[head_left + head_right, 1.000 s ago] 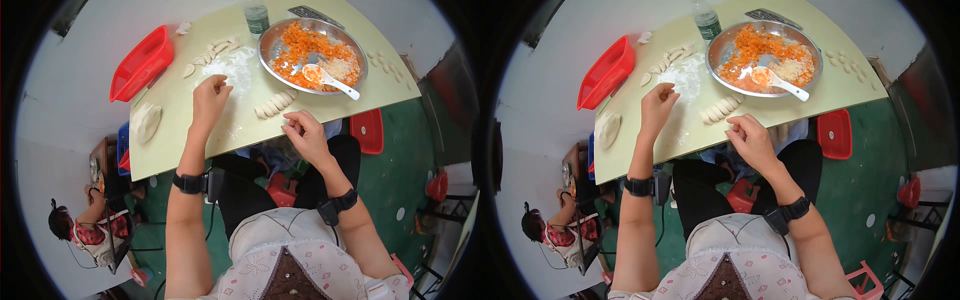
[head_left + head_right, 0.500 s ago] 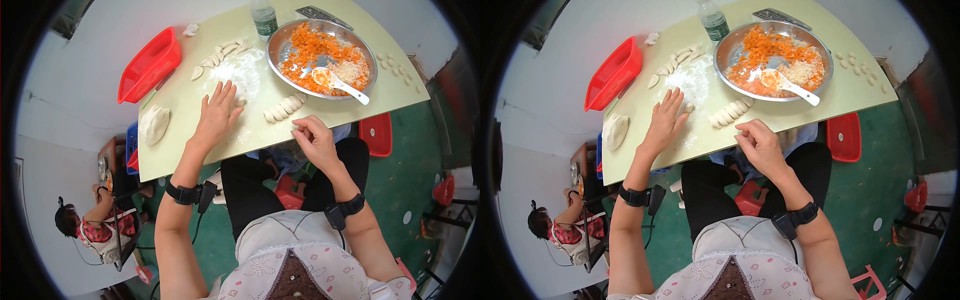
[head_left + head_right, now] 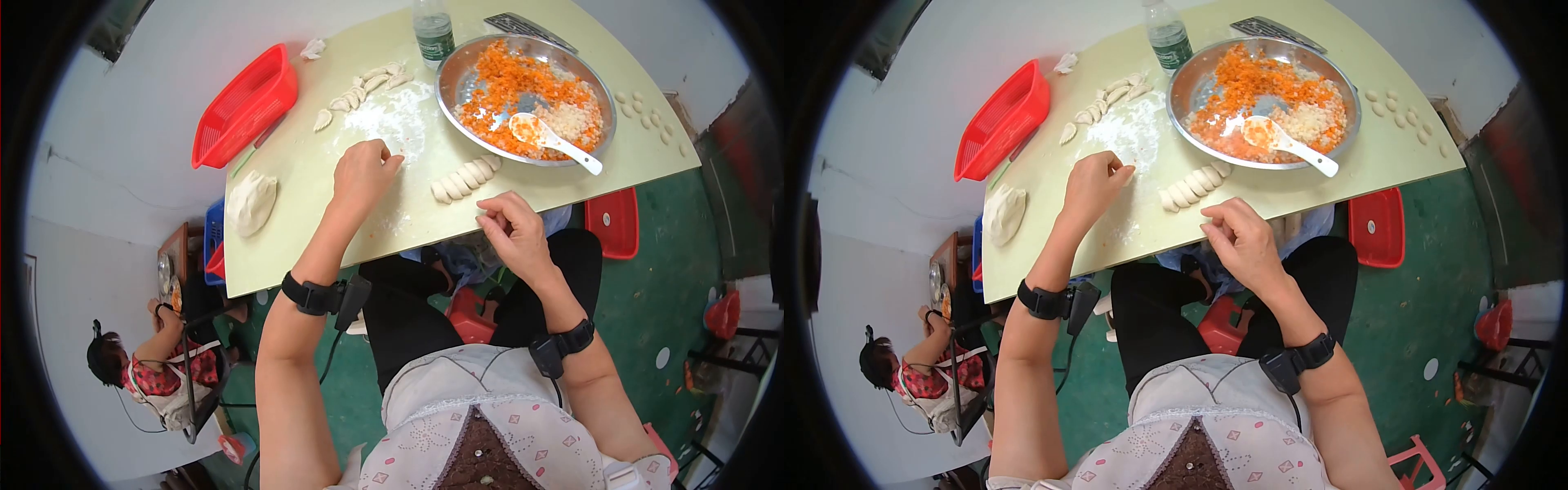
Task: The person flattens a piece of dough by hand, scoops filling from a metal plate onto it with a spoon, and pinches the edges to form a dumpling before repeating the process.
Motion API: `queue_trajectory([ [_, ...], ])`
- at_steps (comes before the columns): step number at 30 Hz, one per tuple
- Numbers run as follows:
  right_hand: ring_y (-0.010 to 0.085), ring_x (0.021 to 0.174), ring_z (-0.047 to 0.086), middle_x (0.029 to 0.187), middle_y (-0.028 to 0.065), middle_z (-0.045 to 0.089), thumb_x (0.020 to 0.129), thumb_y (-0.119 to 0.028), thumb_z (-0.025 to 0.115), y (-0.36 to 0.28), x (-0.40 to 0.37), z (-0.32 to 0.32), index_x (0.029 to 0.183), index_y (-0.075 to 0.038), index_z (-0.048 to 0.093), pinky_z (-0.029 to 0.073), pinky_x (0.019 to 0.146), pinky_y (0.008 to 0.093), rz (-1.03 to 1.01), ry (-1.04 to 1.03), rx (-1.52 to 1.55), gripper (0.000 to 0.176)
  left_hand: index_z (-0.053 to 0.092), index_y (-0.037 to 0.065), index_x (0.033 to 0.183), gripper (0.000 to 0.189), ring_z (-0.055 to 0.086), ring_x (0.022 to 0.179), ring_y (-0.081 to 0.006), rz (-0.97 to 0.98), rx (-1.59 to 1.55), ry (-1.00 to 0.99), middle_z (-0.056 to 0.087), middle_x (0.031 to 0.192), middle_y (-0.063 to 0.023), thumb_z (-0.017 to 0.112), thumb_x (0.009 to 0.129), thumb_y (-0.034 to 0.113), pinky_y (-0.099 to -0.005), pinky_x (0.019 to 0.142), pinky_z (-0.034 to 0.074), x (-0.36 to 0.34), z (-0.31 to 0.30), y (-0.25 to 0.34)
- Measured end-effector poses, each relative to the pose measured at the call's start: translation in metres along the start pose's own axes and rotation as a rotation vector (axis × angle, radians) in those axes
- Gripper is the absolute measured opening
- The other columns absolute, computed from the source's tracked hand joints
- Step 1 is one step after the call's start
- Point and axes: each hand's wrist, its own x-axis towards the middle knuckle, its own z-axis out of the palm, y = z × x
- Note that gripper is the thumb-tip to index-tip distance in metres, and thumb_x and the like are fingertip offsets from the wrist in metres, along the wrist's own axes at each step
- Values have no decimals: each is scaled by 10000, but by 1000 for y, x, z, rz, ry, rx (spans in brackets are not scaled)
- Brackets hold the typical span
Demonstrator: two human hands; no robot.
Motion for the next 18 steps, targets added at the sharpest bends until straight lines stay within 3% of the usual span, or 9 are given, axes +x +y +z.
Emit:
queue_trajectory([
  [5,129,529,466,726,68,501,752,-17,604,2,-1,-1,893,4,582,385,504,254,-4,-10,29,144,639,-31,798,226,556,573,-184,-14,-111,-49,590,634,-122,658,717,179,-294,565,443,-6,0,-3],
  [11,137,542,484,743,74,509,752,-19,605,-1,-2,-3,891,6,583,396,514,254,6,-13,37,143,654,-17,905,182,513,577,-96,-270,-560,-106,576,633,-55,604,790,114,-240,556,432,-4,0,-23],
  [14,138,547,489,759,75,515,752,-17,605,-1,-3,-3,890,8,585,398,515,251,11,-24,33,141,653,-18,918,175,523,585,-99,-251,-541,-97,597,664,-76,564,826,101,-240,563,438,-6,1,-24],
  [18,136,549,490,778,75,521,752,-15,605,0,-3,-2,887,9,587,398,513,250,4,-24,29,139,648,-25,912,188,563,614,-162,31,-263,94,621,724,-122,562,832,122,-271,592,448,-12,7,-16],
])
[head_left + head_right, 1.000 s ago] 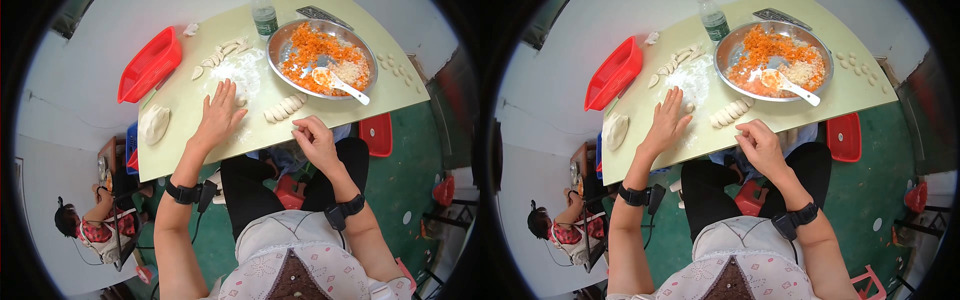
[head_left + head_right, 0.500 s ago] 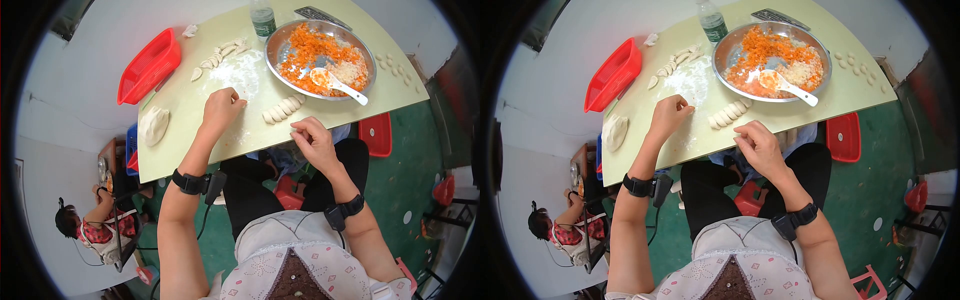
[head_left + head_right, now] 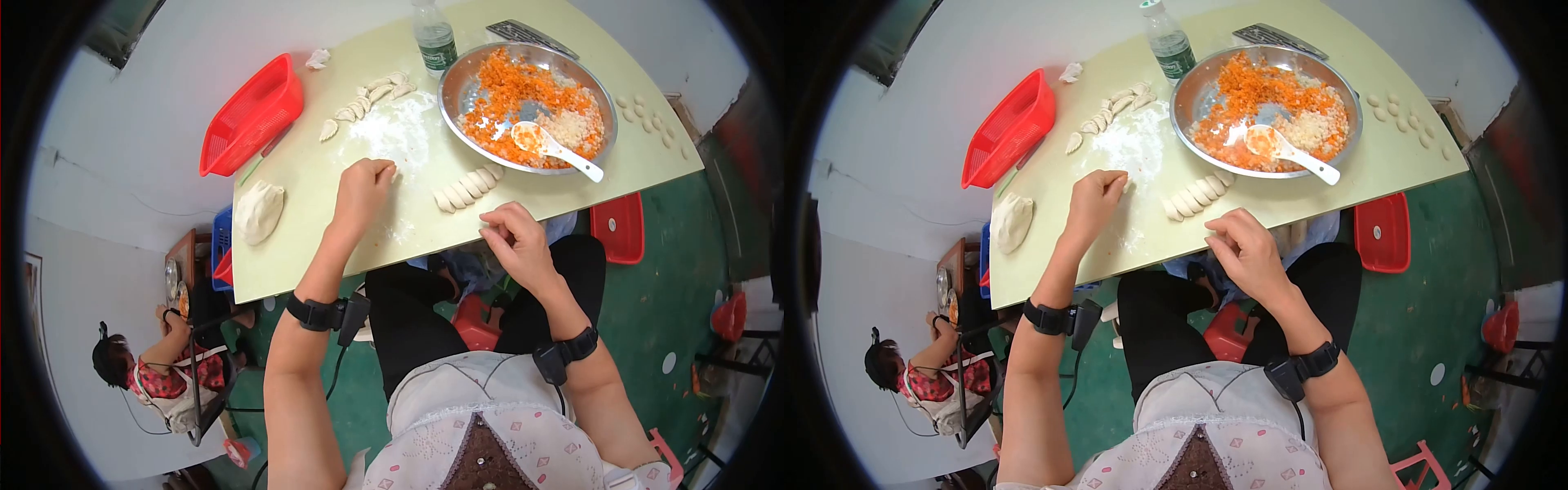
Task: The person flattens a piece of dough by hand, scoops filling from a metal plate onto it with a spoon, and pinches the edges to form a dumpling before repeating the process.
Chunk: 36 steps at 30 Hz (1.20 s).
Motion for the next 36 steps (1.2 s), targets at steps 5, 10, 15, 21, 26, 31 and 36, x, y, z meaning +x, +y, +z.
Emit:
queue_trajectory([
  [5,134,549,487,800,76,526,750,-13,607,0,-2,0,886,10,586,397,513,248,-5,2,-13,140,647,-19,914,182,583,683,-262,12,44,16,609,785,-165,580,810,114,-317,637,449,-2,-1,12],
  [10,133,553,487,808,77,527,749,-7,610,0,-2,0,887,11,583,397,513,247,-9,-3,-31,142,636,-15,893,151,575,752,-313,69,133,106,580,811,-167,548,803,67,-360,693,456,-1,-4,11],
  [15,133,559,489,806,77,525,750,-2,608,0,-2,0,886,8,583,399,515,245,-34,6,-28,139,618,-7,941,179,565,792,-314,121,186,181,572,889,-155,524,789,4,-366,704,456,-2,-9,10],
  [21,136,561,492,812,81,523,749,5,605,1,-2,1,884,7,583,401,515,245,-23,9,-9,137,513,5,1171,331,434,1149,-322,418,342,-112,500,1213,-157,494,851,91,-424,943,336,-24,-6,15],
  [26,142,562,494,813,84,522,749,8,603,1,-3,1,881,10,583,402,515,246,-28,13,-26,133,248,48,1364,516,135,1337,-295,214,446,-379,223,1426,-147,387,917,264,-485,1054,129,-33,-6,15],
  [31,146,570,498,814,86,520,750,9,601,-1,-2,1,883,12,581,404,517,251,-33,6,-30,134,253,72,1373,528,69,1351,-315,149,373,-450,209,1437,-141,366,925,328,-481,1068,93,-25,-18,18],
  [36,147,577,500,817,88,519,751,10,599,0,-4,0,882,12,581,406,520,250,-47,0,-30,132,388,110,1318,450,111,1338,-353,110,-218,-190,250,1423,-143,458,899,258,-434,1069,158,-5,-31,-1],
])
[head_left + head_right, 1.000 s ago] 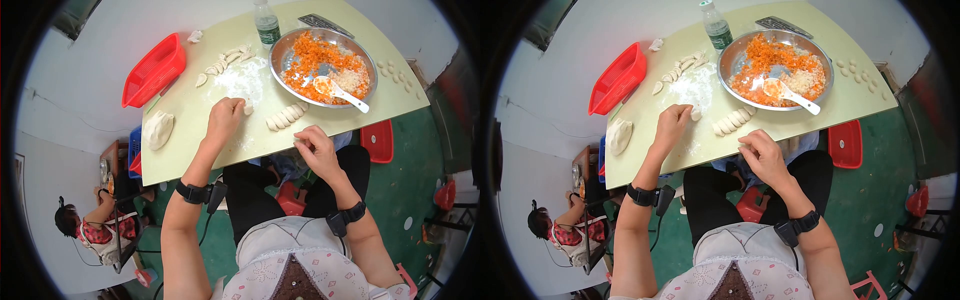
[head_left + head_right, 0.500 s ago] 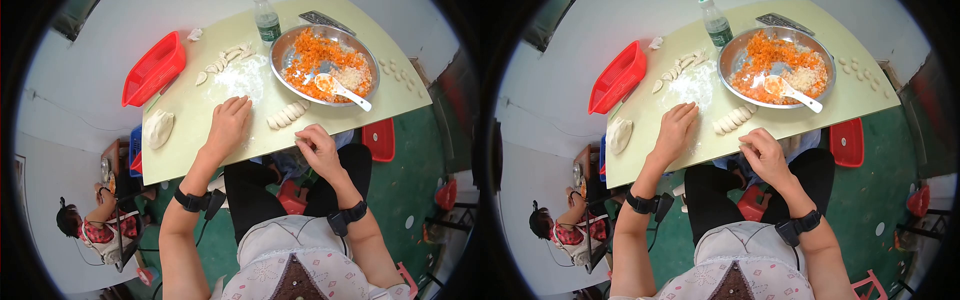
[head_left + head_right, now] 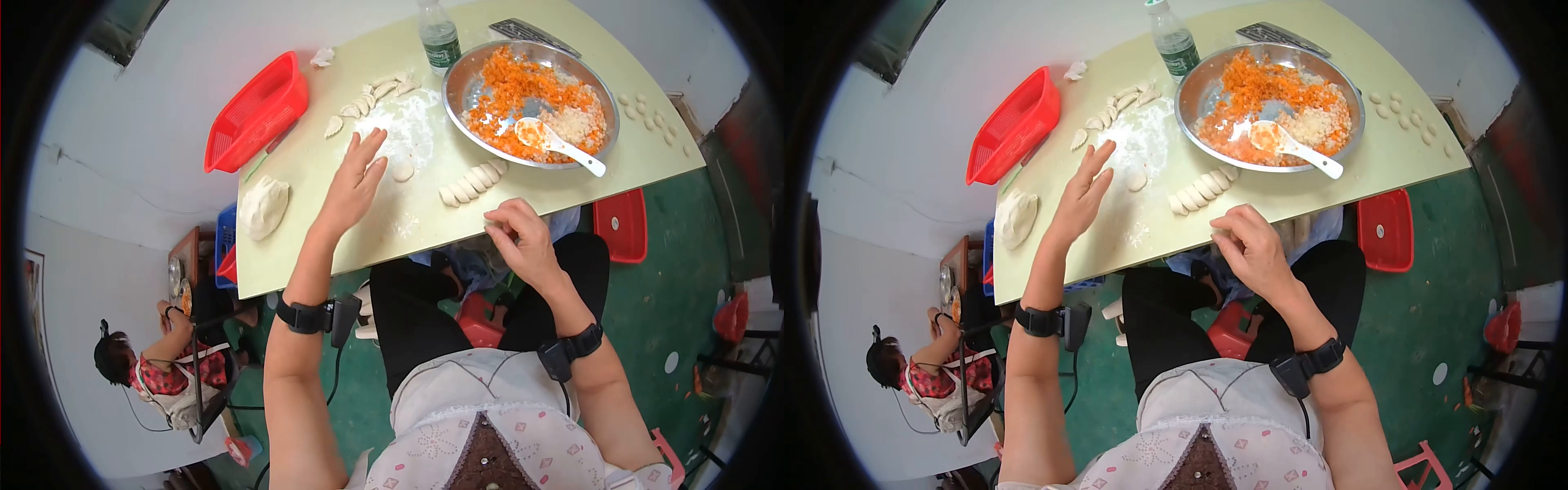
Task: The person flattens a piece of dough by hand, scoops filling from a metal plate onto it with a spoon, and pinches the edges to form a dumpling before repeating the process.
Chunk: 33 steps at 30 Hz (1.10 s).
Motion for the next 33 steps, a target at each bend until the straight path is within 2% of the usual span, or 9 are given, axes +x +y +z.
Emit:
queue_trajectory([
  [1,148,578,501,817,89,519,751,10,599,0,1,0,882,11,581,407,521,249,-3,-5,-2,132,458,118,1269,449,195,1314,-358,29,171,7,328,1382,-147,554,831,138,-384,1062,206,1,-1,2],
  [4,149,589,506,815,88,518,751,12,598,0,1,1,879,10,581,411,528,249,14,2,-3,129,481,112,1248,511,289,1261,-320,104,352,-239,427,1290,-141,612,756,73,-365,1039,245,9,-5,1],
  [7,149,605,512,820,85,516,752,12,598,0,0,1,876,8,582,415,535,248,-7,11,-6,125,533,119,1200,509,390,1126,-293,95,431,-286,509,1115,-121,647,706,72,-357,987,303,18,-5,-1],
  [13,153,620,515,836,83,513,751,11,601,2,-1,2,875,9,580,417,537,249,7,0,4,126,624,102,1053,383,416,1045,-266,64,387,-307,516,1001,-84,688,676,112,-342,945,322,27,-2,-4],
  [16,154,619,514,835,82,514,747,18,603,2,-1,2,865,11,581,417,535,249,0,1,-5,120,641,88,1000,356,426,1035,-261,89,430,-223,521,996,-90,713,656,145,-339,945,322,28,0,-9],
  [22,154,615,512,838,80,518,738,25,612,2,-1,4,848,5,591,418,533,244,-2,28,-15,114,632,43,1011,396,437,1047,-271,113,362,-42,536,1053,-111,731,661,198,-361,936,343,15,8,-16],
  [25,154,616,513,838,79,519,735,24,616,3,-1,4,846,3,594,419,534,243,0,20,-28,115,625,38,1036,413,428,1072,-285,80,303,-34,533,1096,-118,727,674,208,-367,936,352,11,4,-20],
  [31,151,614,511,835,78,519,734,25,616,3,-2,6,836,6,593,417,534,243,-15,41,-47,107,597,45,1100,468,407,1108,-306,154,459,-182,489,1188,-136,711,694,248,-368,965,330,10,5,-18],
  [33,151,613,510,835,79,518,735,26,615,2,-2,6,837,7,592,417,533,243,-20,40,-53,106,590,32,1101,463,401,1118,-309,198,497,-146,476,1207,-148,694,712,262,-370,971,323,5,6,-14],
])
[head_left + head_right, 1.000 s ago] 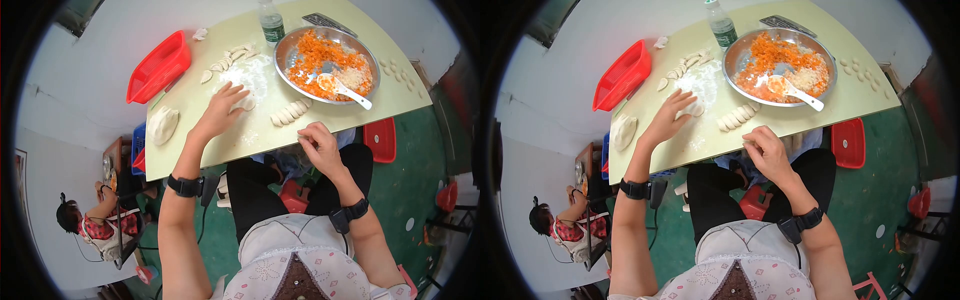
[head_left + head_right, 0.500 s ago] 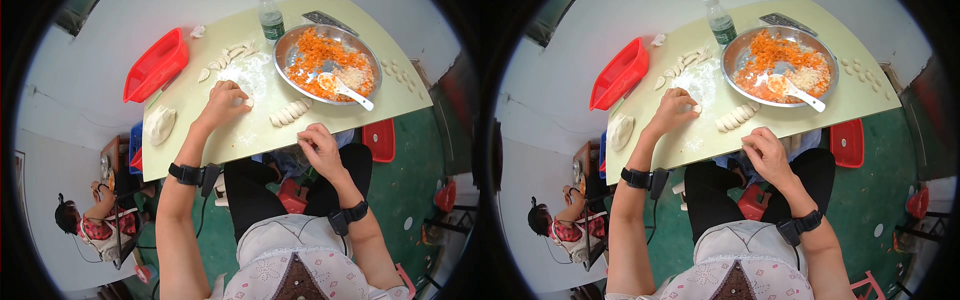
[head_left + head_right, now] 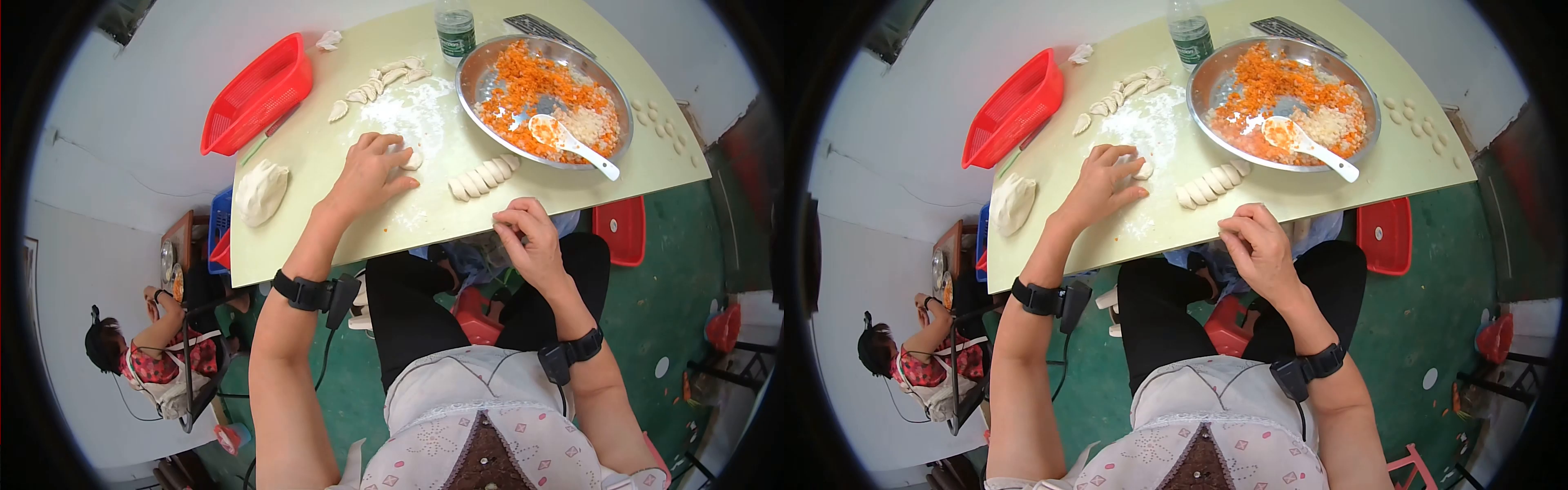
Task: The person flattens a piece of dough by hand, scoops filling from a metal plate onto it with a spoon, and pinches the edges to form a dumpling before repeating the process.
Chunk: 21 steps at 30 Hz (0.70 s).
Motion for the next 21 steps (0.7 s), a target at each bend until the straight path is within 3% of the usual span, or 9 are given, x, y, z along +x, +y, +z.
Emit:
queue_trajectory([
  [4,152,615,510,837,80,515,736,29,612,1,0,1,838,9,591,415,532,246,-12,8,12,106,581,1,1094,447,382,1143,-320,-92,-123,139,448,1243,-174,660,748,273,-369,982,312,-4,9,-5],
  [7,153,619,511,838,80,514,737,30,610,1,-1,1,839,11,590,416,534,247,-11,1,7,106,574,-23,1083,432,427,1082,-325,-25,-5,181,497,1154,-183,636,769,267,-371,932,354,-3,13,2],
  [10,154,625,514,841,81,516,735,28,611,1,0,0,839,10,591,418,538,246,-11,-10,-1,107,601,-9,1039,352,489,974,-311,-164,67,191,545,1013,-170,628,777,225,-368,839,408,4,10,22],
  [13,166,638,521,841,84,518,734,24,613,2,-1,0,838,9,591,422,542,250,-5,-6,2,108,629,12,983,261,530,864,-285,-121,48,258,555,890,-142,618,781,177,-357,751,435,9,10,25],
  [16,188,667,530,840,90,522,732,20,615,2,-1,1,837,7,592,428,557,263,-4,-2,12,108,646,28,946,194,545,846,-267,-89,-48,153,558,885,-131,605,781,122,-338,731,446,13,17,19],
  [21,225,717,540,840,100,525,724,20,621,3,-1,0,831,9,590,438,612,291,-13,-5,15,111,633,22,963,210,554,842,-254,-221,-191,70,558,891,-121,599,775,108,-324,730,451,13,7,25],
])
